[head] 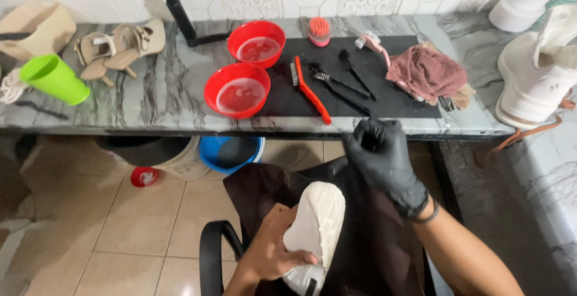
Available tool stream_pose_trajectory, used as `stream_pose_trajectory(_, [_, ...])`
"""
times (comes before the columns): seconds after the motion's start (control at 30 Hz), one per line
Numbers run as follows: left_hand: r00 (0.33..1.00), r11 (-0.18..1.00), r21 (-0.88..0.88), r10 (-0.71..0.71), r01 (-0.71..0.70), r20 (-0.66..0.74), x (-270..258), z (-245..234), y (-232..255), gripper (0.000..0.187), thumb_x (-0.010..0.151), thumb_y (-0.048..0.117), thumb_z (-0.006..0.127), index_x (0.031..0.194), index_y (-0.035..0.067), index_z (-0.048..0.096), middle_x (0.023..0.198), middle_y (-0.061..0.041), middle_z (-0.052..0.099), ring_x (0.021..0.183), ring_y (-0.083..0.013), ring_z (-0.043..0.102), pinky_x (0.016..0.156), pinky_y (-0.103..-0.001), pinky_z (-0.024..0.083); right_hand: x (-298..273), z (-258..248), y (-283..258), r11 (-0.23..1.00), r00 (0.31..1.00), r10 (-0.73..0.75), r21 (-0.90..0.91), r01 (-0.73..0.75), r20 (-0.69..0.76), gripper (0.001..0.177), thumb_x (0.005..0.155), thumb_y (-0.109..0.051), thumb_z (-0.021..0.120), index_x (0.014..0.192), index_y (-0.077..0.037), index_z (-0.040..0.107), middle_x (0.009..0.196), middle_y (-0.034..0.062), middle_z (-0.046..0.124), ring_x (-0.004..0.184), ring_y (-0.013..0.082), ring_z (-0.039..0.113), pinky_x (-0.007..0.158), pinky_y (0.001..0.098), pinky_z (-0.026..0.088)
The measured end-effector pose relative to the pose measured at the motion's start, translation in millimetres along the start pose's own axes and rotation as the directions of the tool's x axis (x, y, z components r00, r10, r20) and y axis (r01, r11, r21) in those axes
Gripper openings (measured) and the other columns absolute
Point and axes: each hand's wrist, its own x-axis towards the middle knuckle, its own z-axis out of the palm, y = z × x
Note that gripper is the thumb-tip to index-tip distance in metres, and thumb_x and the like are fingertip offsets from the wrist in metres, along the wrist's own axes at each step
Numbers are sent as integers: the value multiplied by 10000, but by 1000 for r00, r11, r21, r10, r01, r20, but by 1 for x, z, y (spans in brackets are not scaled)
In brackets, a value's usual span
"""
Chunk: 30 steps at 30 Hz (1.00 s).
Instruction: The person scrubs the sole of a white sneaker using a small black brush and a larger orange brush, repeatedly dipping the brushes into soapy water and wiping the sole with a cloth. The person rotates the shoe to clean different areas of the sole.
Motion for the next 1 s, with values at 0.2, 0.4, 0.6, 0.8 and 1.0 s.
stream_pose_trajectory(0.2, [996,995,-40,89,-90,-18,-9,3,-1,718,842,777,581,1084,107,674,862,24,564,798,-155,501,802,-307,389,0,16,19,990,999,-24,140,19,36,424,887,-27,722,590,-129,436,578,-36,444,546,98,408,582,295,368])
stream_pose_trajectory(0.4, [1000,993,-121,19,-19,-2,0,3,-4,686,734,771,691,1033,154,690,887,52,459,883,-151,406,761,-304,378,0,-13,-58,845,980,92,508,-170,176,423,968,-22,655,672,-160,387,494,-18,515,484,223,791,417,147,249])
stream_pose_trajectory(0.6, [996,994,-60,90,-89,6,-7,-1,-3,724,736,804,659,1014,135,647,927,19,493,922,-197,412,774,-338,363,2,5,17,971,992,101,-223,-83,71,428,872,-284,764,585,-182,462,523,-63,436,565,117,471,900,355,293])
stream_pose_trajectory(0.8, [984,973,-146,181,-179,-2,-2,5,6,545,825,697,680,781,172,541,758,60,455,792,-152,370,760,-339,318,-11,4,-13,738,930,106,599,-311,352,346,970,-97,604,648,-142,486,476,54,676,408,70,589,454,188,385])
stream_pose_trajectory(1.0, [991,961,-246,131,-124,12,-5,6,-6,664,740,745,735,1011,143,656,962,26,485,923,-171,411,788,-320,366,2,-5,-16,960,990,104,248,-125,99,437,910,-82,737,575,-149,465,544,-76,428,547,35,376,545,245,329])
